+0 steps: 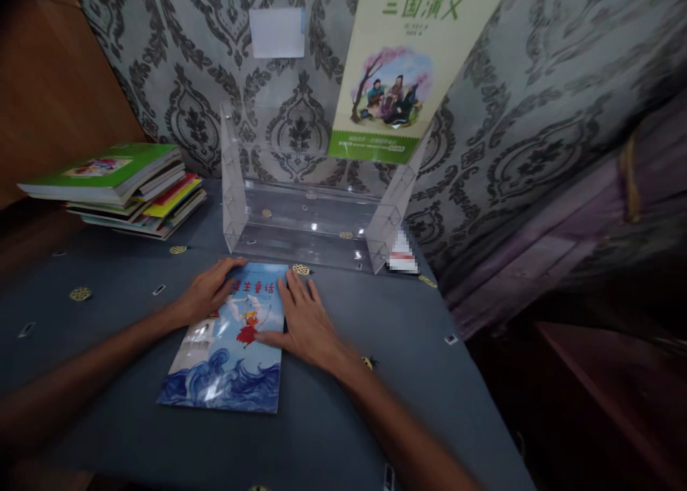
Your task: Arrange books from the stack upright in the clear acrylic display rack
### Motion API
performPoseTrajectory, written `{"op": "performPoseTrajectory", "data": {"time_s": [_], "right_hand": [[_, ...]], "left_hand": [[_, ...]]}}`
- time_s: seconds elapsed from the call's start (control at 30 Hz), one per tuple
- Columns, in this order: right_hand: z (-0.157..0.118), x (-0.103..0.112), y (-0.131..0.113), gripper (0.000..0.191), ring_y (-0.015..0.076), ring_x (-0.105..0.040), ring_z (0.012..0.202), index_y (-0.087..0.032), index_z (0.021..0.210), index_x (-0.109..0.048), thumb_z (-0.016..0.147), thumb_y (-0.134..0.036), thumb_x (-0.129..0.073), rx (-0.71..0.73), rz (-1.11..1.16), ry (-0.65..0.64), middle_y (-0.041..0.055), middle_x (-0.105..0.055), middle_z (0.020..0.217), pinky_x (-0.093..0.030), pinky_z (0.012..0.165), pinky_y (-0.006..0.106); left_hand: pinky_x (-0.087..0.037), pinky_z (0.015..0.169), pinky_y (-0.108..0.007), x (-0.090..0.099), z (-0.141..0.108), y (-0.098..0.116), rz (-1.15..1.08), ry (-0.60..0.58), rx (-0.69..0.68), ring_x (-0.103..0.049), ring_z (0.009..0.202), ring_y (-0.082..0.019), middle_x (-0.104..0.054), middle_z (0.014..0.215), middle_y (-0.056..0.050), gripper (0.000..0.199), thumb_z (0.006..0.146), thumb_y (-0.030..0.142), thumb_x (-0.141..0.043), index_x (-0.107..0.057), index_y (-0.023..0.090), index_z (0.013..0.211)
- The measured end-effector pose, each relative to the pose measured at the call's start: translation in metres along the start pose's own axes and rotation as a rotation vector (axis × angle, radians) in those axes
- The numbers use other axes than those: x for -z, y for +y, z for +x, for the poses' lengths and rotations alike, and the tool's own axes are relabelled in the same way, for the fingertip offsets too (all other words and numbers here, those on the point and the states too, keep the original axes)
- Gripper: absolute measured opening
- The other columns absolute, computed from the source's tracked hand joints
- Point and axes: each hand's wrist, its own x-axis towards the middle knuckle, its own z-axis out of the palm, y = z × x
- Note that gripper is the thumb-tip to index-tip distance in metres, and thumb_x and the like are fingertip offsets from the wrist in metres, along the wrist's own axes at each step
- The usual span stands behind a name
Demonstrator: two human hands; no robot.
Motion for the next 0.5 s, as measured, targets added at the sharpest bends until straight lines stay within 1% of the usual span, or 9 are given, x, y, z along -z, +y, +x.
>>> {"op": "performPoseTrajectory", "data": {"time_s": [0.17,0.27,0.37,0.5], "right_hand": [[-0.027,-0.003,-0.009,0.118,0.0395,-0.009,0.155,-0.020,0.162,-0.010,0.074,-0.086,-0.054,0.082,0.007,-0.037,0.0193,-0.009,0.168,-0.016,0.122,0.062],[-0.040,-0.001,-0.015,0.119,0.0404,-0.008,0.155,-0.022,0.162,-0.010,0.073,-0.084,-0.059,0.106,0.029,-0.055,0.0182,-0.004,0.168,-0.015,0.123,0.062],[-0.045,0.004,-0.019,0.120,0.0404,-0.004,0.155,-0.023,0.162,-0.010,0.072,-0.084,-0.060,0.091,0.081,-0.116,0.0173,0.002,0.168,-0.013,0.124,0.061],[-0.044,0.014,-0.021,0.124,0.0415,0.001,0.155,-0.023,0.162,-0.012,0.068,-0.085,-0.064,0.071,0.156,-0.207,0.0174,0.006,0.168,-0.009,0.123,0.063]], "left_hand": [[-0.046,0.107,-0.049,0.000,-0.002,-0.001,0.049,0.029,0.039,-0.059,0.122,-0.029,-0.064,0.126,-0.016,0.035,0.096,0.027,-0.037,-0.050,0.016,0.127],[-0.046,0.106,-0.049,-0.002,-0.002,-0.001,0.065,0.051,0.038,-0.059,0.121,-0.028,-0.064,0.125,-0.016,0.034,0.095,0.026,-0.038,-0.051,0.016,0.125],[-0.048,0.103,-0.048,-0.001,-0.002,0.000,0.079,0.069,0.049,-0.061,0.116,-0.028,-0.065,0.121,-0.015,0.033,0.095,0.026,-0.038,-0.053,0.016,0.122],[-0.048,0.100,-0.048,0.003,-0.003,0.002,0.123,0.090,0.081,-0.061,0.111,-0.030,-0.067,0.117,-0.015,0.032,0.094,0.026,-0.038,-0.056,0.016,0.118]]}}
